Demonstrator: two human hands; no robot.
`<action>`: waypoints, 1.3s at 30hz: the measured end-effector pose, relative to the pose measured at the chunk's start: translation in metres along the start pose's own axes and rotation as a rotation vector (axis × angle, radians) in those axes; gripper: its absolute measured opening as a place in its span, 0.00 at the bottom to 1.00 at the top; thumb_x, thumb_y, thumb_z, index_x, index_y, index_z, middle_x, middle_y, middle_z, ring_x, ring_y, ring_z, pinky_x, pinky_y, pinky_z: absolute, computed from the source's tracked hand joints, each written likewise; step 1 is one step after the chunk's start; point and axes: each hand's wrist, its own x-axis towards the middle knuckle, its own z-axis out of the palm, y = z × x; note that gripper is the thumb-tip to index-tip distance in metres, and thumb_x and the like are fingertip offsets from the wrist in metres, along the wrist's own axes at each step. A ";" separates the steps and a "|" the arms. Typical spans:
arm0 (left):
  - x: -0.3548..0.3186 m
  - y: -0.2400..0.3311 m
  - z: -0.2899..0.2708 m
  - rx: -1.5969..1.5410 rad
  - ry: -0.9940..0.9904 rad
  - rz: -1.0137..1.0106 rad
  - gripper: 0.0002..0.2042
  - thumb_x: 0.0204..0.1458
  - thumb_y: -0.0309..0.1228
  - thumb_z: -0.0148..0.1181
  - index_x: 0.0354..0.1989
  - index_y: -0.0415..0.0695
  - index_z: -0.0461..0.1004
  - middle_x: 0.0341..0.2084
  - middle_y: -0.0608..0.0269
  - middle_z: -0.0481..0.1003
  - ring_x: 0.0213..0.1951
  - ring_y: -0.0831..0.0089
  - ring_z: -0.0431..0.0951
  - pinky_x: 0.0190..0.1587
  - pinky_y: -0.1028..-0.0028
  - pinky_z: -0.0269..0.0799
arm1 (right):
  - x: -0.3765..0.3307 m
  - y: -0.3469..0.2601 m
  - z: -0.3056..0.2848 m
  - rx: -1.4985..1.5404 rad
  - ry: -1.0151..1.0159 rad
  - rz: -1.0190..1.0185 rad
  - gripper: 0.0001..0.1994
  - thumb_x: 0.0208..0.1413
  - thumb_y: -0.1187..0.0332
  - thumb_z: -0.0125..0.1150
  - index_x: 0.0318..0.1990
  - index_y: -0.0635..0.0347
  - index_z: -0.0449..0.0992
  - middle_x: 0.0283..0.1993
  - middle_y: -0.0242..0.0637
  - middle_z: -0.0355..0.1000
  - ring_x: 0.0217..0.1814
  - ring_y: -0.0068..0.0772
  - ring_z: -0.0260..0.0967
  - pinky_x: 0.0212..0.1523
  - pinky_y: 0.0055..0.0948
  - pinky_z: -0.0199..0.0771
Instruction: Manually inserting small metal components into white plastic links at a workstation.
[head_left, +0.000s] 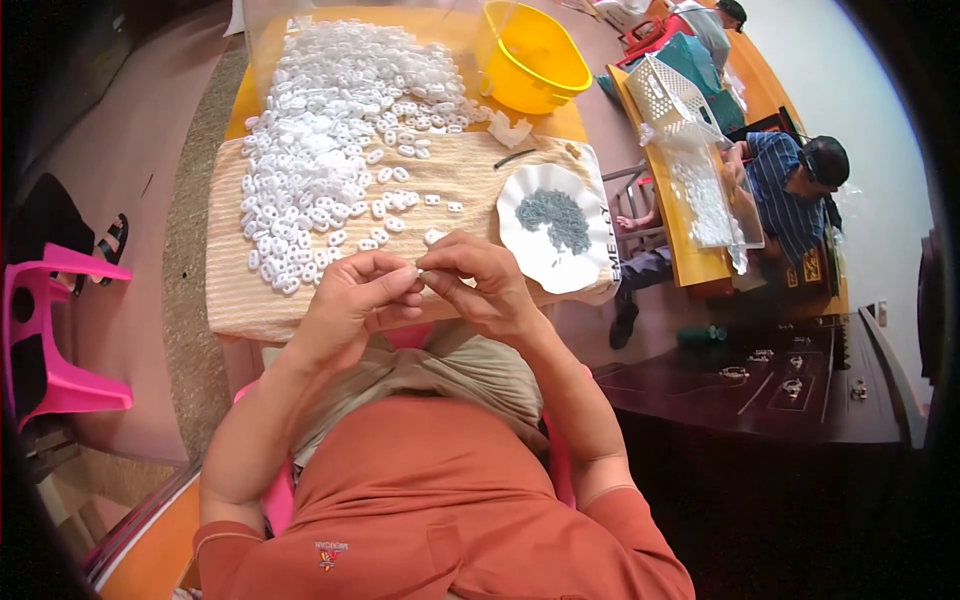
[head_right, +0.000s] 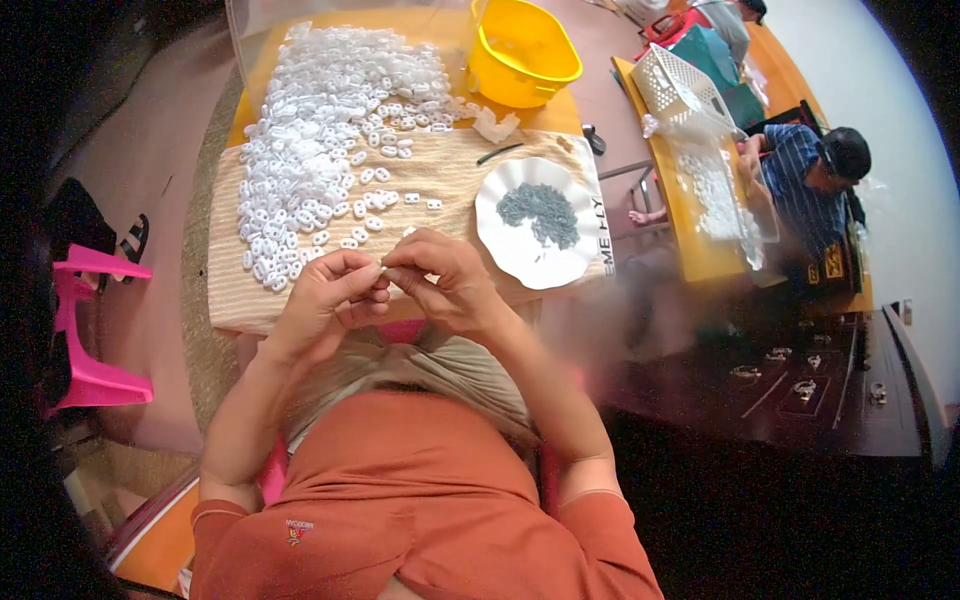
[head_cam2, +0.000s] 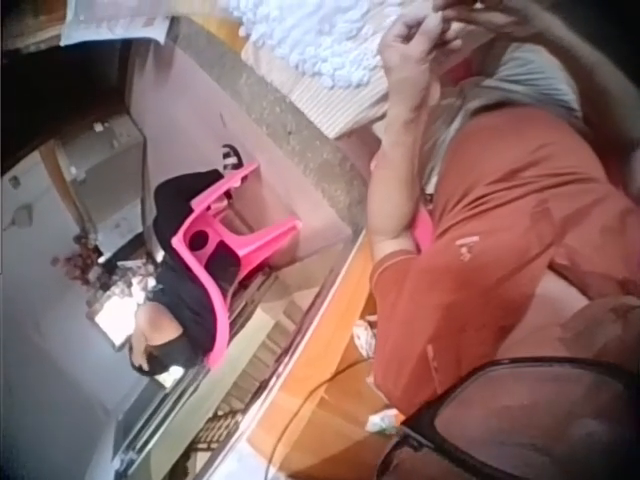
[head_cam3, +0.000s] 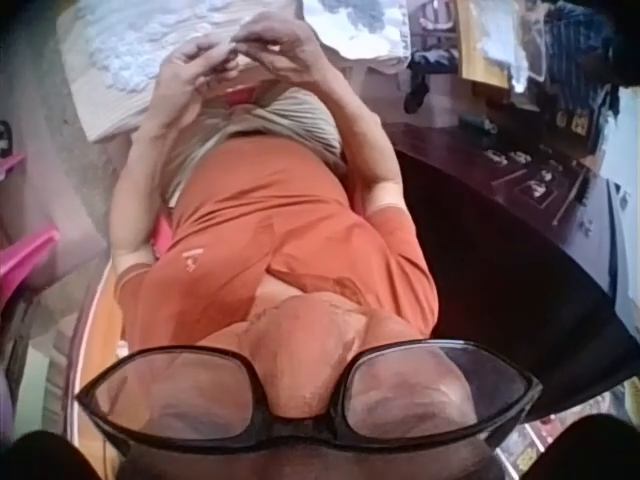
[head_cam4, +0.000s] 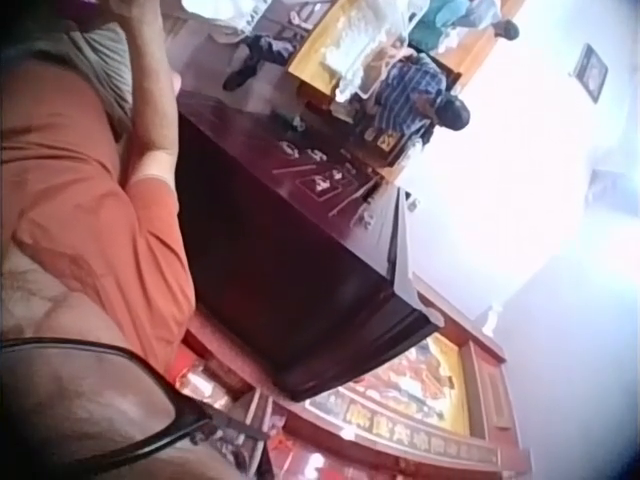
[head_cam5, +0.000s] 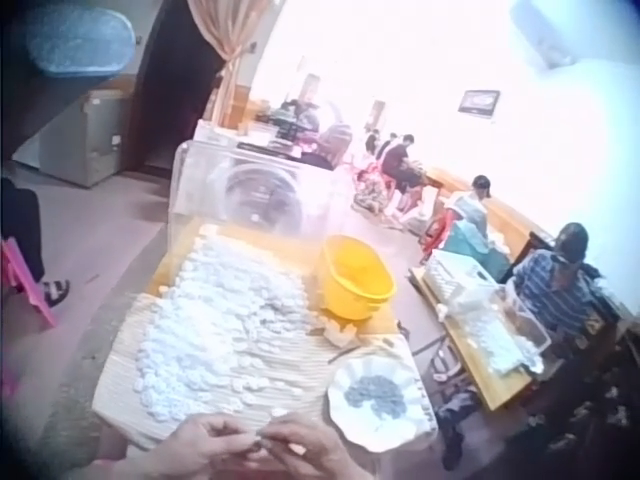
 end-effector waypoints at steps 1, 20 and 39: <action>0.000 -0.001 0.001 -0.018 0.010 -0.015 0.06 0.56 0.28 0.60 0.38 0.41 0.75 0.29 0.64 0.77 0.32 0.78 0.78 0.37 0.77 0.79 | -0.002 -0.001 0.000 0.015 0.005 0.013 0.07 0.52 0.80 0.62 0.39 0.65 0.77 0.35 0.37 0.73 0.36 0.26 0.71 0.33 0.22 0.70; 0.000 -0.017 0.004 -0.044 -0.069 -0.049 0.13 0.54 0.23 0.60 0.47 0.39 0.72 0.32 0.65 0.75 0.32 0.78 0.78 0.36 0.78 0.80 | -0.056 0.001 -0.121 -0.633 0.168 0.468 0.09 0.50 0.78 0.61 0.40 0.66 0.78 0.31 0.41 0.76 0.33 0.30 0.75 0.38 0.25 0.73; -0.002 -0.017 0.010 -0.017 -0.066 -0.060 0.11 0.53 0.22 0.61 0.44 0.38 0.73 0.32 0.65 0.75 0.33 0.79 0.77 0.38 0.77 0.79 | -0.044 0.016 -0.124 -0.925 -0.042 0.568 0.08 0.47 0.70 0.60 0.35 0.62 0.80 0.32 0.48 0.75 0.38 0.51 0.73 0.43 0.40 0.71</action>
